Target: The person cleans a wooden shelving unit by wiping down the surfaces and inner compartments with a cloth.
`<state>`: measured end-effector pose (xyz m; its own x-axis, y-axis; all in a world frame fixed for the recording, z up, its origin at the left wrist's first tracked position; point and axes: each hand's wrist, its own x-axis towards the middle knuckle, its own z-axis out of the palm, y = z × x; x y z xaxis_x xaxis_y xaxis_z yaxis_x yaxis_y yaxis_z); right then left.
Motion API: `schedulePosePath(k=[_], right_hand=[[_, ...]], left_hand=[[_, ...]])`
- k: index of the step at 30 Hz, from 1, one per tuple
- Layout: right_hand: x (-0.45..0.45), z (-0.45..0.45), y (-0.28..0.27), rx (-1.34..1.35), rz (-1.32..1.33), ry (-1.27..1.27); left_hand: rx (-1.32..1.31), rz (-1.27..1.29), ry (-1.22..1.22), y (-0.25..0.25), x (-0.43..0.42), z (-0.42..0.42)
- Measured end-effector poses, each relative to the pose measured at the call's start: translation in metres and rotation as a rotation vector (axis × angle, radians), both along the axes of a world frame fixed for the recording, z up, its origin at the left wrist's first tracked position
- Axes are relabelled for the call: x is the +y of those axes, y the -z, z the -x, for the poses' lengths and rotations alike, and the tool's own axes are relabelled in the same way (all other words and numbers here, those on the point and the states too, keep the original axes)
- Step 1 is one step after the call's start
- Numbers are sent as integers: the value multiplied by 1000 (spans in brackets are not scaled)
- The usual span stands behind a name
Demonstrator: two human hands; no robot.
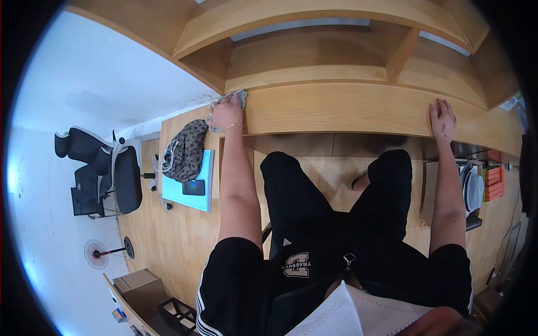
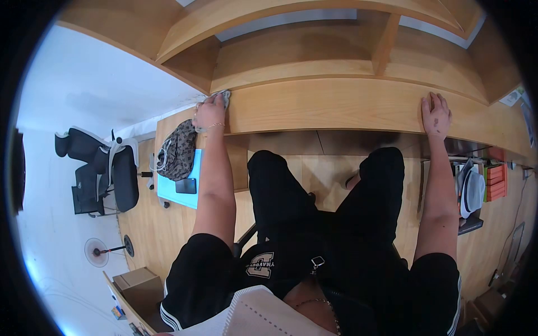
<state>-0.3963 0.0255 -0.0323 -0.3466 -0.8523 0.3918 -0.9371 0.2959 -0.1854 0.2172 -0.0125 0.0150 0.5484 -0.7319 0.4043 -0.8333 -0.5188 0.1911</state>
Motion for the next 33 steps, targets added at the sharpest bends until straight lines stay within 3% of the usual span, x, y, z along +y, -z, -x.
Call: schedulePosePath(k=[5,11,15,19,23,29,33], right_hand=[[2,-8,-3,20,44,2],[4,-12,-10,14,31,7],[1,-12,-8,25,31,12],[0,-7,-5,20,12,8],[0,-5,-7,-9,-27,18],[-2,4,-2,4,-22,6],[-4,5,2,15,-27,17]], left_hand=[[45,19,-30,5,-3,28],[-57,12,121,8,6,136],[-117,67,365,24,12,207],[100,-81,658,15,20,302],[40,-75,846,18,30,370],[156,-89,1115,8,54,309],[15,93,961,9,70,232]])
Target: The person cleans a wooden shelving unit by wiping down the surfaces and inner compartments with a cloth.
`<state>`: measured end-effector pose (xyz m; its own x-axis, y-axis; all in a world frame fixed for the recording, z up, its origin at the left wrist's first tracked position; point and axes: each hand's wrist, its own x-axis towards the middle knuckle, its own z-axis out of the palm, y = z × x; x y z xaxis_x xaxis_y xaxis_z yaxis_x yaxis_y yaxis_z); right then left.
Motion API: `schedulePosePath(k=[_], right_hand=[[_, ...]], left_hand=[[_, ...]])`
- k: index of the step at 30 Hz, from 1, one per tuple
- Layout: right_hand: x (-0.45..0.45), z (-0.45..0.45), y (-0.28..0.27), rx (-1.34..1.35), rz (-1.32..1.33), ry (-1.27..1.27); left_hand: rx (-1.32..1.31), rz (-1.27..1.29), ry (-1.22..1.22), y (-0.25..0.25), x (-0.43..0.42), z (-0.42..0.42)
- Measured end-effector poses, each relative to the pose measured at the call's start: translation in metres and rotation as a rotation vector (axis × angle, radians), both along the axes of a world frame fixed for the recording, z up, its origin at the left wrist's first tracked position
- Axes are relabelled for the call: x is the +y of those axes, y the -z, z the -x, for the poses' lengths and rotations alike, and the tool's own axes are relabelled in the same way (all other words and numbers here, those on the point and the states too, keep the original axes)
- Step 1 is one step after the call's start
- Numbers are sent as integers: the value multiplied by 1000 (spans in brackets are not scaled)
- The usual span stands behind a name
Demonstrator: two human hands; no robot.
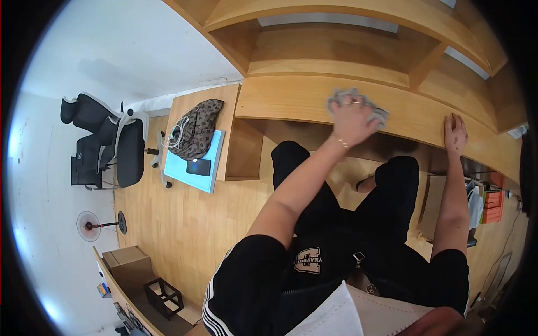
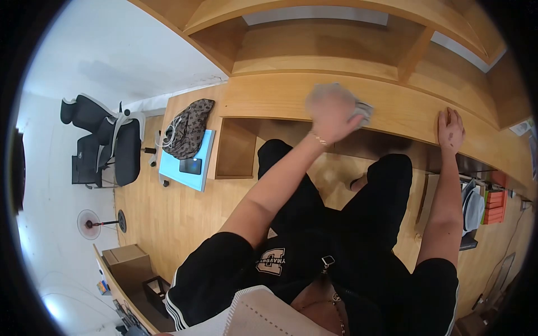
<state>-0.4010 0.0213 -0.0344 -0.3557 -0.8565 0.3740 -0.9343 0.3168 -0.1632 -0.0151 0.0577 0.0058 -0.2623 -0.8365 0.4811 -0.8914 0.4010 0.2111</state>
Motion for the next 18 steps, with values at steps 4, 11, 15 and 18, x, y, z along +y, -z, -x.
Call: schedulePosePath(k=[4,11,15,18], right_hand=[[1,3,2,-4,25,-17],[2,-1,1,-19,42,-27],[3,-5,-3,-13,43,-27],[5,-10,-6,-15,47,-8]], left_hand=[[-5,48,-184,1,-1,-68],[-77,12,-501,-2,-8,-170],[-86,12,-694,0,-19,-210],[-37,-90,-808,-6,-29,-202]])
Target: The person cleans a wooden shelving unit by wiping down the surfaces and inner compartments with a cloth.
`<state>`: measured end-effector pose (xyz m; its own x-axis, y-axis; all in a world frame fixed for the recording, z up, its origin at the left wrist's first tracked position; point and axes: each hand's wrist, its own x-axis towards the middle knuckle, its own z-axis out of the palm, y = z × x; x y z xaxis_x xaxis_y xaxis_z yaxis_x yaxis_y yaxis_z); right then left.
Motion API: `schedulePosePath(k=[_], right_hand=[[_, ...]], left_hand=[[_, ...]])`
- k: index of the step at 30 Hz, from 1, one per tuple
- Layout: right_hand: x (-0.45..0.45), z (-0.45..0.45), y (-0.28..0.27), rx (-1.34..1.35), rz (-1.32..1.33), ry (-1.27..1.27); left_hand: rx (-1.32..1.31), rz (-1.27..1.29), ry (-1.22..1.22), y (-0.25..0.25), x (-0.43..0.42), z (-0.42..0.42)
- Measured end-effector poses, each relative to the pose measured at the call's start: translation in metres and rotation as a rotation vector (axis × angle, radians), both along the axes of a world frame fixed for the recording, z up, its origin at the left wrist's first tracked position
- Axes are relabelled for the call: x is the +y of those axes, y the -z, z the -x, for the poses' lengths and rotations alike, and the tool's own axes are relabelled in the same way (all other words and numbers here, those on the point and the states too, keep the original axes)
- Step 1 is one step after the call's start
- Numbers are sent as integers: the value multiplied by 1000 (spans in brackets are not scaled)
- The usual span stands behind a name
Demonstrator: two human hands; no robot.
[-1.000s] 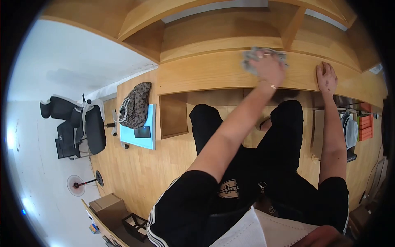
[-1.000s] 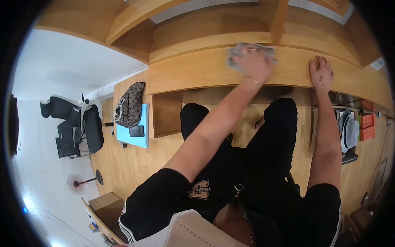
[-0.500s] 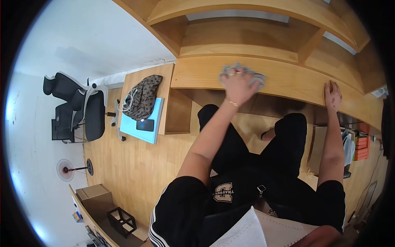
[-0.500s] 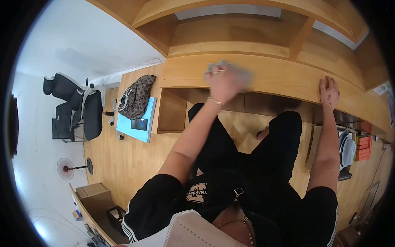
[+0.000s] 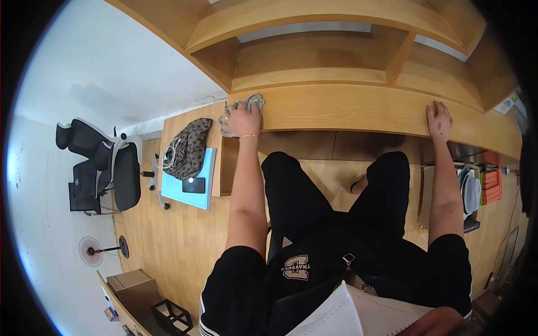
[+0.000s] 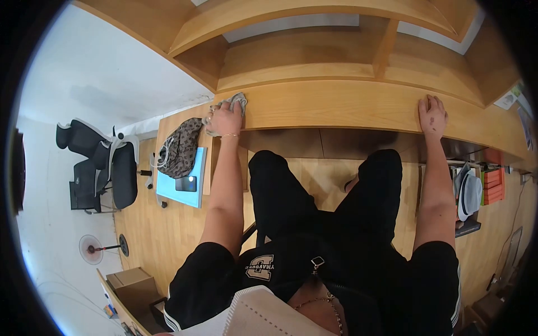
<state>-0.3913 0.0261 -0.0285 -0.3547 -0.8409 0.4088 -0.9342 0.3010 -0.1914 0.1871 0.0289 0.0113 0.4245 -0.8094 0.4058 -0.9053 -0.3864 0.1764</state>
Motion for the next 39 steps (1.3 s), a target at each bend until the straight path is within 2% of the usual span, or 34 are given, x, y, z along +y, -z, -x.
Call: schedulePosePath(k=[2,6,9,12,14,15,16,17,19,20,23,26,29,31,33,35,38,39], right_hand=[[1,-1,-1,-1,2,3],[1,-3,-2,-11,13,-9],[-1,2,3,-25,41,-33],[2,-2,0,-30,46,-15],[2,-1,-2,-24,41,-21],[2,-1,-1,-27,41,-30],[3,-2,0,-18,45,-26],[3,-3,0,-9,52,-24],[2,-4,-2,-9,54,-16],[2,-4,-2,-16,48,-10],[4,-4,-2,-14,54,-8],[3,-3,-2,-19,61,-17],[3,-5,-3,-26,55,-17],[4,-5,-4,-28,49,-17],[4,-4,-3,-29,44,-20],[3,-3,-3,-33,42,-22],[2,-4,-2,-32,41,-15],[2,-4,-1,-29,40,-10]], left_hand=[[59,-87,-59,0,-4,26],[-58,-34,211,8,2,108],[230,-149,471,-19,18,153],[108,164,549,-70,42,163],[509,413,799,-128,71,152],[745,444,903,-167,101,148],[752,462,889,-200,132,145],[900,664,1144,-204,150,127],[1362,924,1422,-231,201,128],[1447,1023,1575,-238,214,127],[1281,1002,1733,-239,217,125],[1255,863,1715,-247,221,124],[1326,830,1748,-254,220,131],[1295,645,1726,-264,227,112],[1359,595,1803,-265,224,111],[1517,688,1978,-256,214,121],[1406,595,1993,-253,212,112],[1443,636,1931,-254,214,116]])
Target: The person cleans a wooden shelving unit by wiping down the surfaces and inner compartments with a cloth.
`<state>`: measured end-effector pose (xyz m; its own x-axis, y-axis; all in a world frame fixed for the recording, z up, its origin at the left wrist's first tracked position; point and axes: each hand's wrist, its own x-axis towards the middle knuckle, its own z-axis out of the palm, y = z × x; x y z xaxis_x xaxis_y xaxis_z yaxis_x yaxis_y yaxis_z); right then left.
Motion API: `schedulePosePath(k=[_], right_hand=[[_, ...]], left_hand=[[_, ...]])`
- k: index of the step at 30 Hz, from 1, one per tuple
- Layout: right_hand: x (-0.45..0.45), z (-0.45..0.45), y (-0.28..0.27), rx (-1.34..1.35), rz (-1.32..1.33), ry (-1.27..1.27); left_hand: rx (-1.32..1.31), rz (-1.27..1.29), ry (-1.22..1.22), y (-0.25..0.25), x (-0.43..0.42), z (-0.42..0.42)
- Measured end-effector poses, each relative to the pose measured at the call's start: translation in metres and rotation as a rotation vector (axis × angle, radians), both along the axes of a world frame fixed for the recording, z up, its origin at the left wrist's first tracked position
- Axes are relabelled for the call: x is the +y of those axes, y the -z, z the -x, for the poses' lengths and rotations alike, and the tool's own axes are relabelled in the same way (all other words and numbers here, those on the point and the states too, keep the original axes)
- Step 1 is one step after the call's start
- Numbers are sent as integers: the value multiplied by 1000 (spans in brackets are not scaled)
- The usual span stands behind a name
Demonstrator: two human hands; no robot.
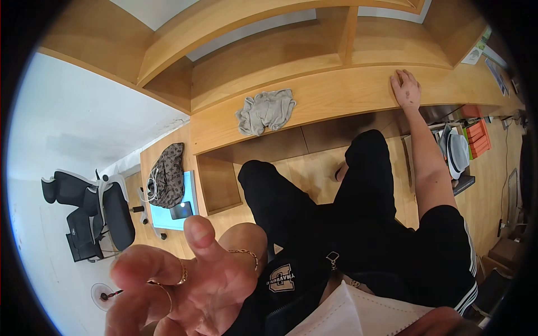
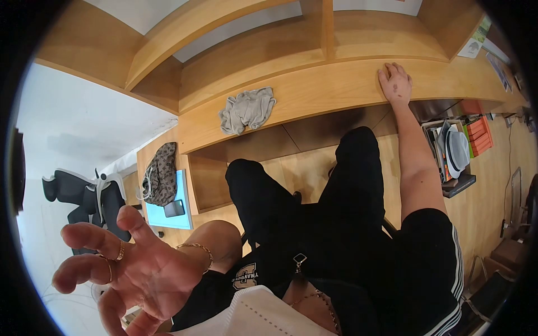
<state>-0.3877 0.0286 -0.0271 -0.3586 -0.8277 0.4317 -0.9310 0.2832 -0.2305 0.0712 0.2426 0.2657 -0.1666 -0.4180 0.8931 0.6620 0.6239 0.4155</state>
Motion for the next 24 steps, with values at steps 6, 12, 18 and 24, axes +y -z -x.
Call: schedulePosePath(k=[6,12,18,24], right_hand=[[-1,1,1,-9,-3,-3],[0,0,1,-2,14,-3],[0,1,2,-3,10,-1],[0,1,1,-8,8,-10]], left_hand=[[-103,-102,-130,-14,5,9],[95,40,-49,1,-4,13],[-227,-166,-112,-25,6,2],[30,-85,-65,-11,2,15]])
